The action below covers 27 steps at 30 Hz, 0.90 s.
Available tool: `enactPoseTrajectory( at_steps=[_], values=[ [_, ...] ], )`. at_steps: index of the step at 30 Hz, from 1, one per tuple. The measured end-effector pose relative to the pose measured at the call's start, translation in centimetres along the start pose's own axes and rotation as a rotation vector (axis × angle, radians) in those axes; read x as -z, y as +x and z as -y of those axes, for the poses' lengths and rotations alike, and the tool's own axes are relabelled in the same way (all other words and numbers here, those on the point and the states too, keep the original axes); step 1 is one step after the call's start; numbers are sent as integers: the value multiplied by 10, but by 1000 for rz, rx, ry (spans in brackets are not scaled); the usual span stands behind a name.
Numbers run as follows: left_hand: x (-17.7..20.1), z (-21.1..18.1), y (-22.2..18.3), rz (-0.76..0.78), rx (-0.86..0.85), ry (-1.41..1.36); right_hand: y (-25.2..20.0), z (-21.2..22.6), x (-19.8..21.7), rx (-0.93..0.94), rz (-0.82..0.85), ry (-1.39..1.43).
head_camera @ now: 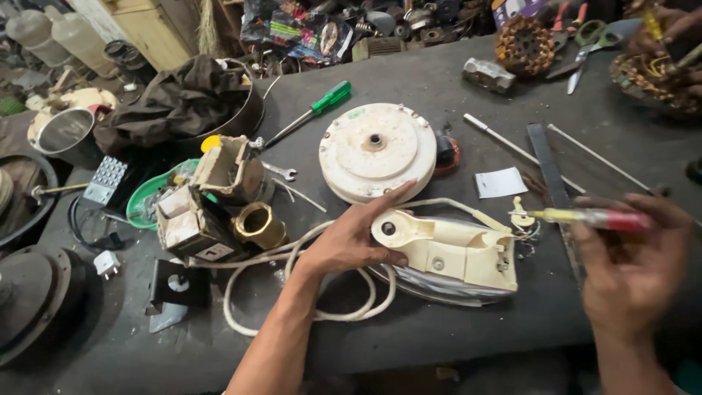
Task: The person disassembles a white electric iron on a cluttered workbench, using a screwdriver to remove screws and separate the casing. They manipulate internal components and wires, then reassemble the iron by aligning the casing and securing it with screws.
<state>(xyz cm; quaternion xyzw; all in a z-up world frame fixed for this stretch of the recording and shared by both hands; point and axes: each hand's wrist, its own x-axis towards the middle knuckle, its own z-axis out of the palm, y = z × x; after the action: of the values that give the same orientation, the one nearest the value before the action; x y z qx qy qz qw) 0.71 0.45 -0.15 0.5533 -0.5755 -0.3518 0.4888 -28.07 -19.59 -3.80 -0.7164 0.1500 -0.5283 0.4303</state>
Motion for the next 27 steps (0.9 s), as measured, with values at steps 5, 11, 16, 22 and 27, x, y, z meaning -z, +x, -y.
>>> enactPoseTrajectory(
  at_steps=[5, 11, 16, 22, 27],
  values=[
    [1, 2, 0, 3, 77, 42, -24, 45, -15, -52, 56, -69],
    [2, 2, 0, 9, -43, 24, -18, 60, -61, 181, 314, -51],
    [3, 3, 0, 28, 6, 51, -13, 61, -68, 222, 350, -147],
    [3, 2, -1, 38, -9, 71, -11, 57, -70, 181, 407, -205],
    [3, 2, -1, 19, -69, 127, -11, 54, -71, 166, 416, -249]
  ],
)
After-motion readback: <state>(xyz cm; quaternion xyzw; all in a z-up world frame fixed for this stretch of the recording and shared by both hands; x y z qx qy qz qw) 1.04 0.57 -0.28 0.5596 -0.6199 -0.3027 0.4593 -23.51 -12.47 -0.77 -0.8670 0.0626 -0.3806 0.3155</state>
